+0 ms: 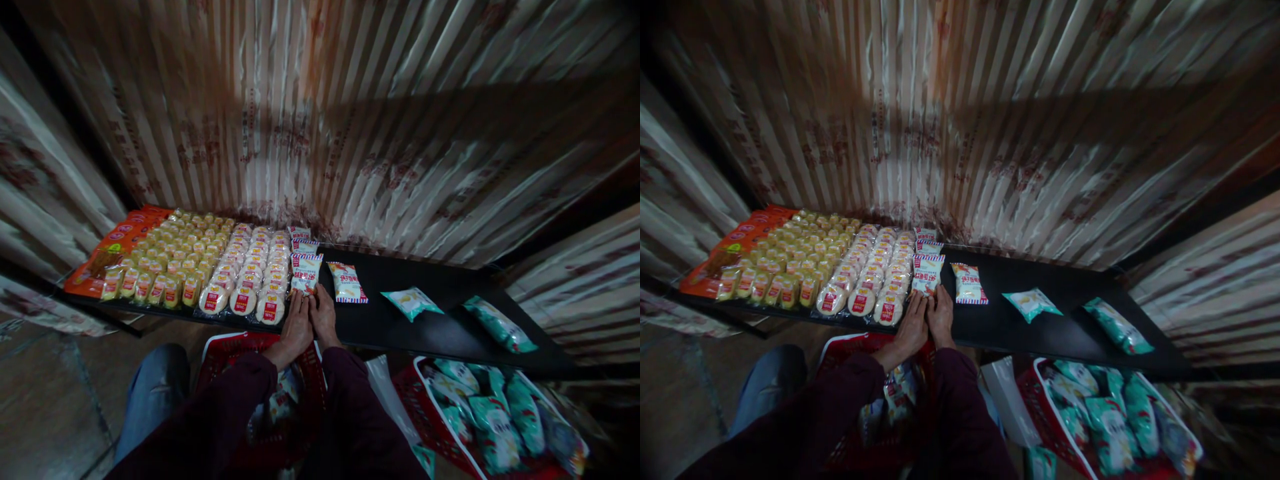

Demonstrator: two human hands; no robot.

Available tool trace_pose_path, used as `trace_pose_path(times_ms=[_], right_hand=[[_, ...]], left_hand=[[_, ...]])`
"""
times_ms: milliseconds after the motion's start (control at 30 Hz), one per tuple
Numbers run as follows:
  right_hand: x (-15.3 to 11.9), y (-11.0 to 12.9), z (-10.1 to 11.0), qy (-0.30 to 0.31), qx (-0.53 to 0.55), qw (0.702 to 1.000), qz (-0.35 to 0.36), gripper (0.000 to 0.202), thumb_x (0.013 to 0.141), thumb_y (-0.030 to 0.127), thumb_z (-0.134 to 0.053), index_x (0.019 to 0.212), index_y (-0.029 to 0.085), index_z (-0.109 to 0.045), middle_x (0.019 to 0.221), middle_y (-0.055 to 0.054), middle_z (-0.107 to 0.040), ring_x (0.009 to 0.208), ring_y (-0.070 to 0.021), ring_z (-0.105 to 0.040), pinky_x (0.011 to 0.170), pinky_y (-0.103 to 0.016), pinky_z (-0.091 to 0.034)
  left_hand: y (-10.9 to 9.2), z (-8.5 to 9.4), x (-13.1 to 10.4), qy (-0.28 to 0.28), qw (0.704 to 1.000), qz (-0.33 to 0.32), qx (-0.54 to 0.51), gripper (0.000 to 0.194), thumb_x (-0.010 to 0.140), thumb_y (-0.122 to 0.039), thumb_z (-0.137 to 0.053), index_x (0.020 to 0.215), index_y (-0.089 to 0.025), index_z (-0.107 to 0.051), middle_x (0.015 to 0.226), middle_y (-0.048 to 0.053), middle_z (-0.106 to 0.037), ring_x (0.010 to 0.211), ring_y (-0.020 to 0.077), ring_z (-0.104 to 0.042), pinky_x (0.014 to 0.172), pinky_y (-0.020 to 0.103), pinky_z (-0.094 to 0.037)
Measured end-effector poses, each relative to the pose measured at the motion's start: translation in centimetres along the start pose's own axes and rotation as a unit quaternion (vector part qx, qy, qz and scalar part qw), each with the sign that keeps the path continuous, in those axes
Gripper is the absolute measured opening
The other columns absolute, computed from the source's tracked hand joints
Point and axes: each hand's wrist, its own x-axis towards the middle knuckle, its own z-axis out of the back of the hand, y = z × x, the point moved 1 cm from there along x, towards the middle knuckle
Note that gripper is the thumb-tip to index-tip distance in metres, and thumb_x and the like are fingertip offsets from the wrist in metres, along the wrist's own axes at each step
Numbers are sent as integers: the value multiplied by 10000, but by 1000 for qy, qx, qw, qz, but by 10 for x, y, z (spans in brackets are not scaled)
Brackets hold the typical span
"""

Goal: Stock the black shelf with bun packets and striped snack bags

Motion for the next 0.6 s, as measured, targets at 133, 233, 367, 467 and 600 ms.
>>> trace_pose_path(times_ms=[133, 233, 367, 467, 600], right_hand=[[-13, 7, 0, -30, -13, 999, -16, 516, 865, 369, -397, 1282, 119, -569, 1341, -172, -566, 1279, -275, -471, 1089, -482, -364], [-36, 16, 1, -47, -32, 998, -31, 486, 883, 314, -379, 1288, 114, -557, 1364, -173, -534, 1305, -260, -433, 1091, -463, -360], [-79, 27, 5, -58, -22, 998, -12, 442, 877, 225, -372, 1264, 135, -565, 1334, -165, -536, 1269, -245, -452, 1066, -463, -384], [-120, 31, 5, -50, 1, 998, 28, 405, 854, 176, -391, 1198, 175, -602, 1225, -131, -582, 1178, -232, -508, 1032, -462, -414], [-169, 27, -9, -2, -7, 1000, 30, 379, 826, 161, -417, 1135, 179, -636, 1146, -120, -598, 1124, -240, -521, 1000, -444, -432]], left_hand=[[1, 2, -15, -13, 1000, -18, -8, 627, 767, -25, -384, 1393, -7, -412, 1552, 226, -261, 1478, 295, -127, 1198, 532, -227], [5, 3, -38, -5, 999, -28, -22, 635, 764, -33, -399, 1398, -58, -422, 1537, 188, -325, 1471, 267, -192, 1201, 495, -256], [12, 4, -76, 19, 998, -52, -23, 593, 786, -47, -393, 1377, -43, -441, 1491, 195, -400, 1458, 251, -237, 1196, 479, -276], [22, 7, -106, 51, 996, -64, -35, 551, 803, -56, -396, 1348, -62, -481, 1475, 183, -428, 1452, 244, -254, 1191, 478, -278], [47, 7, -140, 80, 989, 79, -101, 551, 743, -4, -449, 1261, -141, -578, 1460, 121, -467, 1422, 222, -319, 1194, 425, -254]])
